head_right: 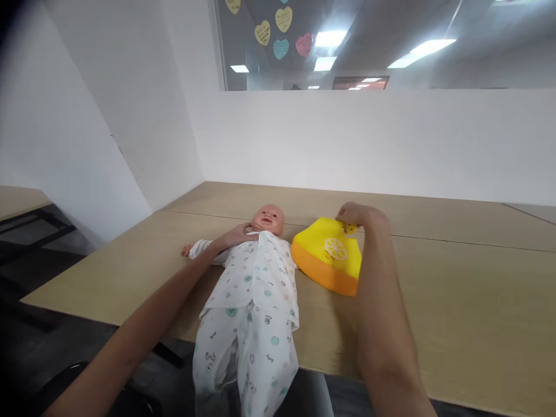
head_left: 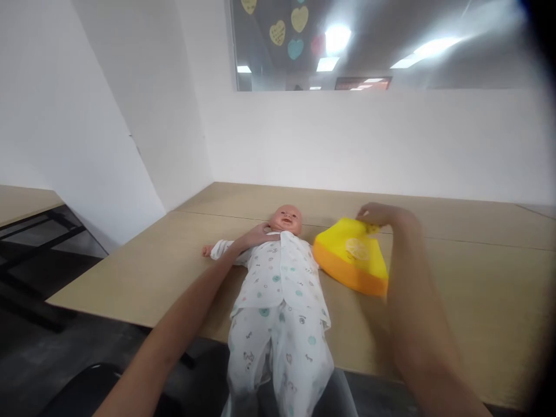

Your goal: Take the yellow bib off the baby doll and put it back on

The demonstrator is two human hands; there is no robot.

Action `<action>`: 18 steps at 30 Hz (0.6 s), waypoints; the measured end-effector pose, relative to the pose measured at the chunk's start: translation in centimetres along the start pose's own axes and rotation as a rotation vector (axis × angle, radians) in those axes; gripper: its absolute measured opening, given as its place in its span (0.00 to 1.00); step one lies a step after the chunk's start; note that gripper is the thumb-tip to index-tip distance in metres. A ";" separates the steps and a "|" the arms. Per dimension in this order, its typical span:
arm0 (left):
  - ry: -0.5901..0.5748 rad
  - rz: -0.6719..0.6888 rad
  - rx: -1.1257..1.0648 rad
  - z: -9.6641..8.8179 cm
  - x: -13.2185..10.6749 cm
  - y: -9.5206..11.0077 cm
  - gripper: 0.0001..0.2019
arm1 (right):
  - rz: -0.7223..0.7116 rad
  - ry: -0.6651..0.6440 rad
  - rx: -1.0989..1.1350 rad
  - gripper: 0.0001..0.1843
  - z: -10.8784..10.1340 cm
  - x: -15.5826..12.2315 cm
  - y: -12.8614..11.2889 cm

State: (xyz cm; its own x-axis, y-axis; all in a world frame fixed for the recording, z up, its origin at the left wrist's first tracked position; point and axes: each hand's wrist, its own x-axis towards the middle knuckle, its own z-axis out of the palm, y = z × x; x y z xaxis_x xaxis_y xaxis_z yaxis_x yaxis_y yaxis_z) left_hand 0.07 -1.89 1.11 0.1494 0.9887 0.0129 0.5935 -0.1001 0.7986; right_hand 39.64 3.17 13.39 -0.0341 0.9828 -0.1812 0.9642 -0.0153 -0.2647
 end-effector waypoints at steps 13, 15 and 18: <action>0.052 -0.008 -0.026 -0.2 0.8 -0.9 0.41 | 0.084 -0.143 -0.034 0.16 1.4 0.7 -0.5; 0.058 -0.012 -0.025 -0.2 0.6 -0.8 0.43 | 0.078 -0.136 -0.055 0.19 1.2 0.5 -0.7; 0.058 -0.006 -0.013 -0.2 0.5 -0.6 0.44 | 0.098 -0.162 -0.037 0.21 1.0 0.8 -0.5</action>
State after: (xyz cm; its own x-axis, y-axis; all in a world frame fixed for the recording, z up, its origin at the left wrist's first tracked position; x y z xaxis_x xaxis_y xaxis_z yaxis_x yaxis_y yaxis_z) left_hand -0.38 -1.28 0.73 0.0992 0.9941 0.0427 0.5840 -0.0929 0.8064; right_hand 38.85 3.78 12.40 0.0213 0.9347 -0.3549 0.9739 -0.0997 -0.2041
